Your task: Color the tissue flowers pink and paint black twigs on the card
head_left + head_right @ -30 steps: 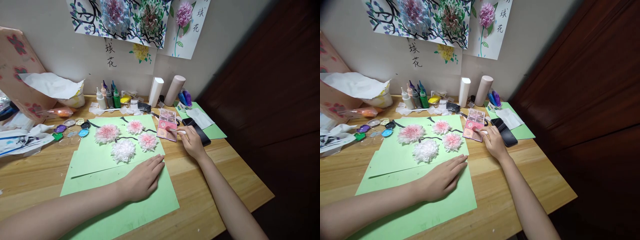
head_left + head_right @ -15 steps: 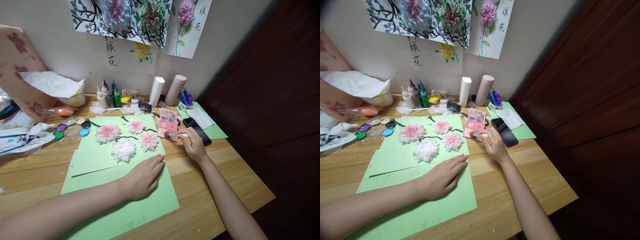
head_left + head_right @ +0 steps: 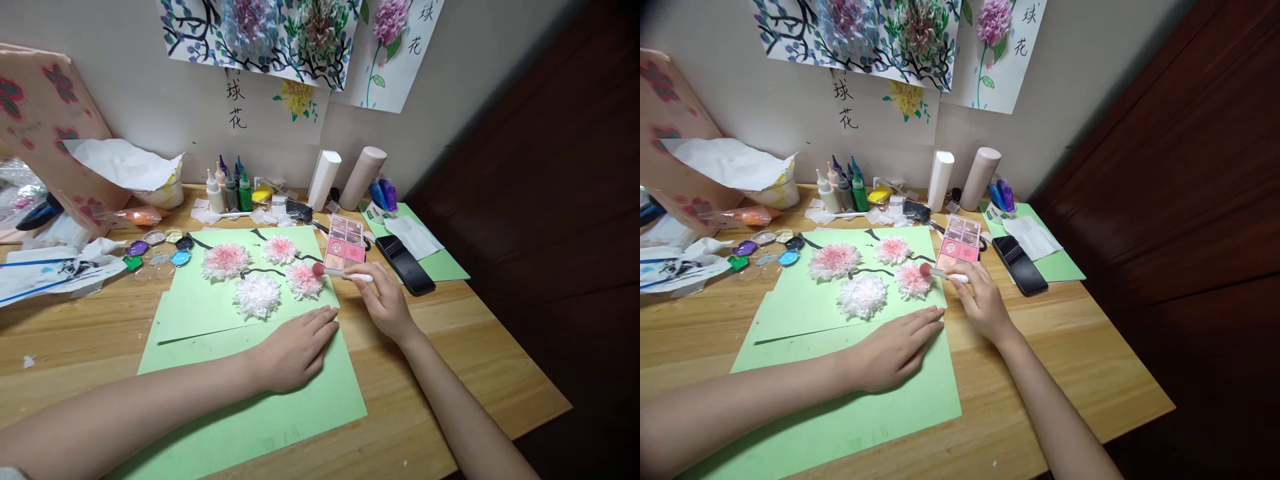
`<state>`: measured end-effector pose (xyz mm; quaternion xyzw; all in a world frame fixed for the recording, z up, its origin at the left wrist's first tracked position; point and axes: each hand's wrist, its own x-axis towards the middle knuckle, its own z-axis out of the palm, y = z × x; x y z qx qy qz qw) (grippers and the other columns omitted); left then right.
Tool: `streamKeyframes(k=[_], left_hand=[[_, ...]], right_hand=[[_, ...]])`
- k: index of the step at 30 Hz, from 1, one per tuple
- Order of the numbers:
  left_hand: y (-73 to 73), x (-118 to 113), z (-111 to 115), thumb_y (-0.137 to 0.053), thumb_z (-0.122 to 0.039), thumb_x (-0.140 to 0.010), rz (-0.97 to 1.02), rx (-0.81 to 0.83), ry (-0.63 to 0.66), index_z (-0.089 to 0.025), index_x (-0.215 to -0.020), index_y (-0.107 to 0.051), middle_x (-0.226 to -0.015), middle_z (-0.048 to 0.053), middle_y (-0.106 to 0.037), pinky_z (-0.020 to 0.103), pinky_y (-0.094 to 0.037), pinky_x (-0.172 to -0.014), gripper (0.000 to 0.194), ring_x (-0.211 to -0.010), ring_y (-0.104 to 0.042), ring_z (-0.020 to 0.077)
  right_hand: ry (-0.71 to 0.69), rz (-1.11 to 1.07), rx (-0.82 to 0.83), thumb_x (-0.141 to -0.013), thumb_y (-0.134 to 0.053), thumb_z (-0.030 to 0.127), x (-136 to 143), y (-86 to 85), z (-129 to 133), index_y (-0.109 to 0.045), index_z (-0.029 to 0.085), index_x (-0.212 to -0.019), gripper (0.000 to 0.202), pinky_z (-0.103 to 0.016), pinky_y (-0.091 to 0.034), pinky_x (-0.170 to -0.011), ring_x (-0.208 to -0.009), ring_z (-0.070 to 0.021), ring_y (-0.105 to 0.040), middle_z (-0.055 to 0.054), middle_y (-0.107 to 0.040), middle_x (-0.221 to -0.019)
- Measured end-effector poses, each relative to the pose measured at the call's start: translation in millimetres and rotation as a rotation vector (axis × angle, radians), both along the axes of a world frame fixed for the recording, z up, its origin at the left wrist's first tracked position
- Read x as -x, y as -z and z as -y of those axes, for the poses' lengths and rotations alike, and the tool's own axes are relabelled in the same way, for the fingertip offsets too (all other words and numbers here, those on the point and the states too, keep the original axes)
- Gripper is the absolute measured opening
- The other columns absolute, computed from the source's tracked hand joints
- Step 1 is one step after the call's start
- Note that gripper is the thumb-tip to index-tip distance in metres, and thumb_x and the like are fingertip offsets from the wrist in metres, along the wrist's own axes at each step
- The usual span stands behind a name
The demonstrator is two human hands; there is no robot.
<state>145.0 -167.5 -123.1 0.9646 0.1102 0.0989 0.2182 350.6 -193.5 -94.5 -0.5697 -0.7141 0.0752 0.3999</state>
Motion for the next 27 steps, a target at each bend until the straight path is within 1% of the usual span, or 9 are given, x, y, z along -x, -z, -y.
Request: streamKeyframes(k=[3,6,8,10,15,18,22,25,27], left_hand=[[-0.1,-0.1,-0.2,-0.035,-0.017,-0.086,0.000,-0.011,-0.004,-0.007,-0.130,-0.037,-0.142,0.016,-0.033,0.038,-0.030,-0.110,0.045,-0.133,-0.028,0.0242],[-0.6,-0.3,-0.2,-0.036,-0.017,-0.086,-0.006,-0.019,-0.002,-0.006,-0.131,-0.037,-0.143,0.017,-0.033,0.038,-0.030,-0.110,0.046,-0.133,-0.028,0.0250],[-1.1,-0.3,-0.1,-0.036,-0.017,-0.087,-0.011,-0.015,0.000,-0.007,-0.131,-0.037,-0.143,0.017,-0.033,0.038,-0.029,-0.110,0.046,-0.133,-0.028,0.0248],[-1.4,-0.4,0.0,-0.035,-0.016,-0.086,-0.015,-0.008,-0.002,-0.007,-0.131,-0.037,-0.143,0.016,-0.033,0.037,-0.029,-0.111,0.046,-0.134,-0.028,0.0240],[-1.4,-0.4,0.7,-0.037,-0.015,-0.085,-0.026,-0.003,-0.003,-0.009,-0.132,-0.035,-0.143,0.015,-0.033,0.038,-0.029,-0.111,0.047,-0.134,-0.027,0.0234],[-1.7,0.0,1.1,-0.037,-0.014,-0.085,-0.026,0.001,-0.002,-0.009,-0.131,-0.035,-0.142,0.015,-0.034,0.038,-0.030,-0.110,0.047,-0.134,-0.027,0.0233],[-2.2,0.5,0.9,-0.037,-0.014,-0.085,-0.014,0.009,-0.002,-0.009,-0.131,-0.036,-0.142,0.015,-0.035,0.039,-0.030,-0.110,0.046,-0.133,-0.029,0.0237],[-1.4,0.5,0.5,-0.038,-0.014,-0.085,0.008,0.017,-0.005,-0.009,-0.130,-0.037,-0.141,0.016,-0.035,0.039,-0.031,-0.109,0.046,-0.133,-0.030,0.0239],[-0.3,0.4,0.4,-0.038,-0.015,-0.085,0.027,0.025,-0.006,-0.010,-0.130,-0.037,-0.141,0.015,-0.036,0.039,-0.032,-0.109,0.045,-0.132,-0.030,0.0238]], right_hand=[[-0.082,-0.038,0.099,-0.091,-0.042,0.029,2.2,-1.2,1.1,-0.057,0.024,-0.099,0.018,-0.034,-0.045,-0.081,-0.093,-0.0197,-0.057,-0.004,-0.063,-0.096],[-0.105,-0.115,0.121,-0.092,-0.041,0.029,4.2,-1.1,2.1,-0.056,0.024,-0.103,0.019,-0.032,-0.045,-0.082,-0.094,-0.0187,-0.058,-0.004,-0.063,-0.098],[-0.107,-0.058,0.121,-0.092,-0.041,0.028,2.0,0.5,1.2,-0.056,0.025,-0.105,0.020,-0.033,-0.045,-0.084,-0.097,-0.0191,-0.057,-0.004,-0.063,-0.101],[-0.054,0.027,0.081,-0.091,-0.041,0.028,-4.1,3.2,-1.5,-0.056,0.025,-0.106,0.021,-0.034,-0.044,-0.085,-0.098,-0.0202,-0.056,-0.004,-0.063,-0.102],[0.222,0.051,-0.068,-0.091,-0.040,0.029,-28.4,15.1,-15.0,-0.055,0.024,-0.108,0.022,-0.036,-0.042,-0.087,-0.100,-0.0216,-0.055,-0.006,-0.063,-0.105],[0.235,0.064,-0.041,-0.092,-0.040,0.030,-37.3,22.9,-22.8,-0.055,0.023,-0.109,0.024,-0.037,-0.042,-0.087,-0.100,-0.0221,-0.055,-0.006,-0.063,-0.107],[0.176,0.102,-0.006,-0.091,-0.041,0.032,-38.6,26.2,-24.9,-0.057,0.024,-0.106,0.024,-0.037,-0.043,-0.084,-0.097,-0.0224,-0.056,-0.006,-0.064,-0.104],[0.193,0.093,-0.034,-0.091,-0.042,0.033,-37.5,25.0,-23.0,-0.058,0.023,-0.104,0.023,-0.037,-0.044,-0.082,-0.095,-0.0221,-0.057,-0.006,-0.065,-0.100],[0.221,0.080,-0.066,-0.091,-0.041,0.033,-36.9,25.6,-23.8,-0.057,0.024,-0.106,0.024,-0.038,-0.043,-0.084,-0.096,-0.0225,-0.057,-0.007,-0.064,-0.103]])
